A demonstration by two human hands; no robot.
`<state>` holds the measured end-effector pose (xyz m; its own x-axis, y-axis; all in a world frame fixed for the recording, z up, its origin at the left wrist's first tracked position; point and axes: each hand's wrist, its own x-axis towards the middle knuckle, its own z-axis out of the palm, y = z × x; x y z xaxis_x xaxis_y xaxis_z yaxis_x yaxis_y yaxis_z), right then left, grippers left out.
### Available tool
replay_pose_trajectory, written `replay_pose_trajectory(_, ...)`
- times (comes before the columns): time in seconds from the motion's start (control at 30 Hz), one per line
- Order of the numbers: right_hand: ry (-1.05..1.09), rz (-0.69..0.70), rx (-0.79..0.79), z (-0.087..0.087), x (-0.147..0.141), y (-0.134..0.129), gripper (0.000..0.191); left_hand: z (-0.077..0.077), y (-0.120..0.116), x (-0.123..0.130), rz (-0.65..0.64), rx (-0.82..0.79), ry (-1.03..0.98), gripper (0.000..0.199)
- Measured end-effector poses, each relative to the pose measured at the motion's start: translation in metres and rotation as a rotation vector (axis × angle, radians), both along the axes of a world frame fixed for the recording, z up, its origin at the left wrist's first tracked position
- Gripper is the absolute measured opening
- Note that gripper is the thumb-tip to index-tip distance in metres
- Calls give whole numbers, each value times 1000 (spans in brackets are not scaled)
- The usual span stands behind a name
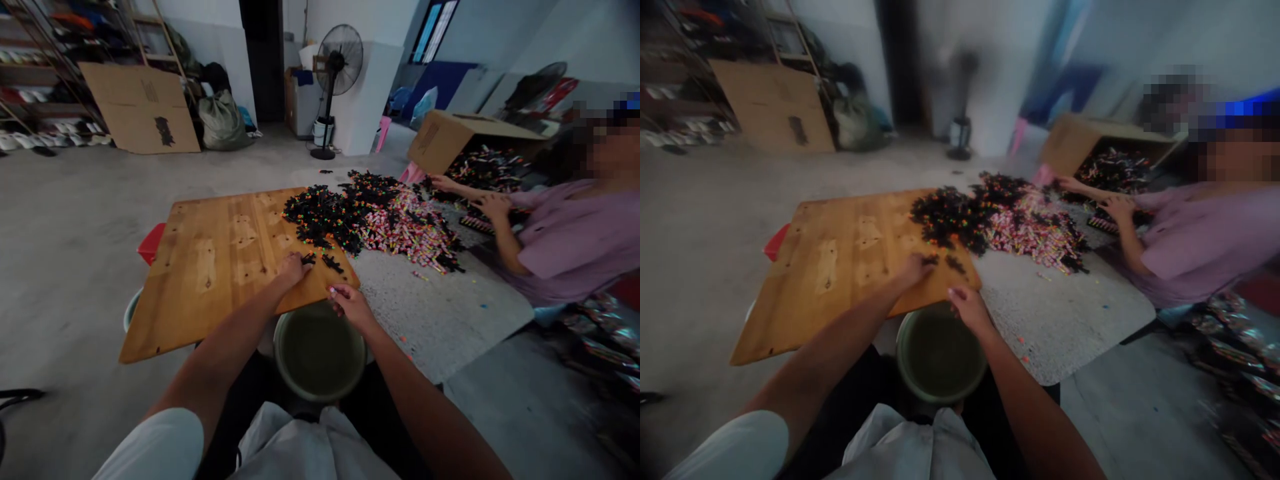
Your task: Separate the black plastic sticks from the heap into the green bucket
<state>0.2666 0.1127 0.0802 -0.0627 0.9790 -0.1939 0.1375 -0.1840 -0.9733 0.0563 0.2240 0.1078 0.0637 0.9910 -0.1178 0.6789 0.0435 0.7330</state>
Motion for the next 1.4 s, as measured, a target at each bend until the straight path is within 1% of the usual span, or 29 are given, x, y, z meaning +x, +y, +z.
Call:
replay_pose_trajectory(0.1,61,-61,-27,6,12,-14,42,7,-8,6,13,-52,-139,33)
replay_pose_trajectory(0.2,118,-104,-5,17,18,-27,40,13,-28,12,-1,-95,-272,31)
replay_pose_trajectory(0.23,144,-110,10,22,18,-31,39,15,-37,15,6,-114,-361,30)
replay_pose_trajectory(0.27,173,-112,25,27,17,-36,38,17,-47,18,29,-138,-493,30)
replay_pose_trajectory(0.37,265,-104,59,43,8,-50,39,26,-76,31,175,-210,-1028,28)
replay_pose_trajectory(0.4,292,-94,64,48,2,-55,39,30,-85,36,221,-214,-1177,29)
replay_pose_trajectory(0.47,334,-62,71,58,-10,-64,39,40,-100,44,258,-195,-1342,29)
replay_pose_trajectory(0.53,370,-30,81,66,-22,-73,39,50,-111,50,244,-169,-1420,31)
replay_pose_trajectory(0.63,427,-26,109,75,-35,-81,37,64,-121,55,190,-143,-1458,43)
replay_pose_trajectory(0.77,471,-45,137,82,-43,-85,37,74,-129,57,190,-75,-1453,45)
replay_pose_trajectory(0.97,480,-62,147,84,-44,-86,35,79,-135,60,202,69,-1407,42)
replay_pose_trajectory(1.13,368,-122,191,84,-48,-91,33,80,-137,61,231,143,-1344,38)
replay_pose_trajectory(1.23,329,-148,191,84,-49,-93,34,81,-138,62,247,175,-1303,35)
replay_pose_trajectory(1.3,365,-147,161,84,-49,-93,35,84,-140,63,259,177,-1290,34)
replay_pose_trajectory(1.4,495,-106,73,84,-47,-91,36,87,-141,64,276,130,-1280,35)
